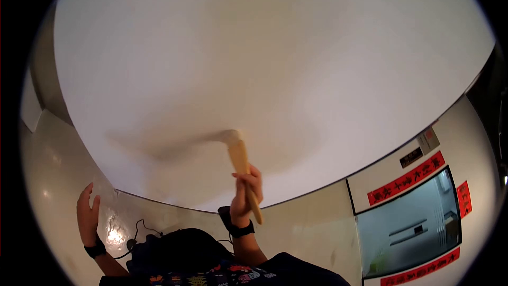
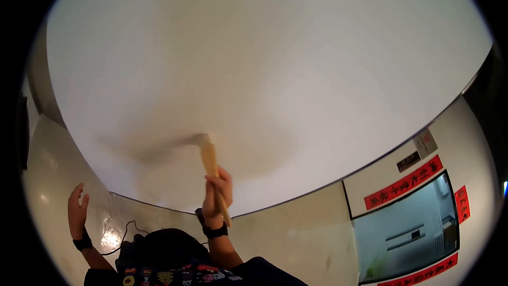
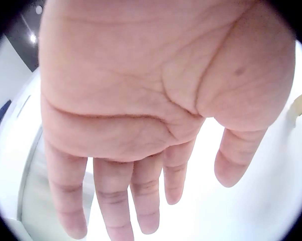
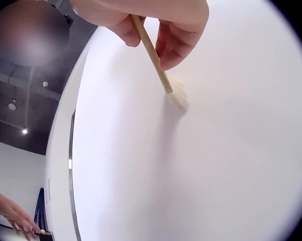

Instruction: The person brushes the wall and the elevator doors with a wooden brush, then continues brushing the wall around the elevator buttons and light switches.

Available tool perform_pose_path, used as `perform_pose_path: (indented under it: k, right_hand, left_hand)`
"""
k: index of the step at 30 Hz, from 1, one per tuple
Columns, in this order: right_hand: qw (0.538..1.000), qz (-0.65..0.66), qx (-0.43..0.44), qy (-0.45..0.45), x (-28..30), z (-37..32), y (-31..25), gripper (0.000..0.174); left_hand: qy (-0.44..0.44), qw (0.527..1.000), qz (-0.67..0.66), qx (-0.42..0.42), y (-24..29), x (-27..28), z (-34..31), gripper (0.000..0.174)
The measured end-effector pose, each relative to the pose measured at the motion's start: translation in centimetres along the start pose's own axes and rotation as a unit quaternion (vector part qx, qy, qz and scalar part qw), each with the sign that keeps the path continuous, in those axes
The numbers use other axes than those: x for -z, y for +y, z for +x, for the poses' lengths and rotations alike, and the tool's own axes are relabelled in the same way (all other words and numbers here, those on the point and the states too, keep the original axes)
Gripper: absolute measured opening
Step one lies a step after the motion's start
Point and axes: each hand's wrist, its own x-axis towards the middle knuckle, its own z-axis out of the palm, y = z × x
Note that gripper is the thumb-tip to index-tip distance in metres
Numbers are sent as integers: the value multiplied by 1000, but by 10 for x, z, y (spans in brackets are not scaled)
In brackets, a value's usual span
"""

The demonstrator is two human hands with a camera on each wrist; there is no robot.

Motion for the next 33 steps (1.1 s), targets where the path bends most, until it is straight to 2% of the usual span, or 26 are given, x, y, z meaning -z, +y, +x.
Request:
perform_pose_path:
  k: [8,12,16,19,23,28,31,33]
  right_hand:
    - [999,35,-12,38,-24,8,-2,8]
    - [995,85,8,-44,-33,13,-18,8]
    - [997,76,20,4,-36,18,-22,7]
    - [998,44,5,46,-26,15,-21,7]
    - [990,-15,47,132,4,21,-8,8]
    - [959,-161,50,228,33,27,-6,9]
    - [952,-203,53,221,41,26,4,8]
    - [965,-189,40,177,36,24,3,7]
  left_hand:
    - [48,994,20,96,-43,31,-32,39]
    - [56,991,31,118,-49,46,-45,39]
    - [44,991,34,119,-53,50,-42,38]
    - [32,994,40,101,-64,50,-32,38]
    - [11,997,19,73,-57,42,-22,38]
    - [-11,998,5,55,-45,36,-20,39]
    - [-13,998,15,52,-39,39,-25,39]
    - [-7,998,25,59,-37,43,-31,39]
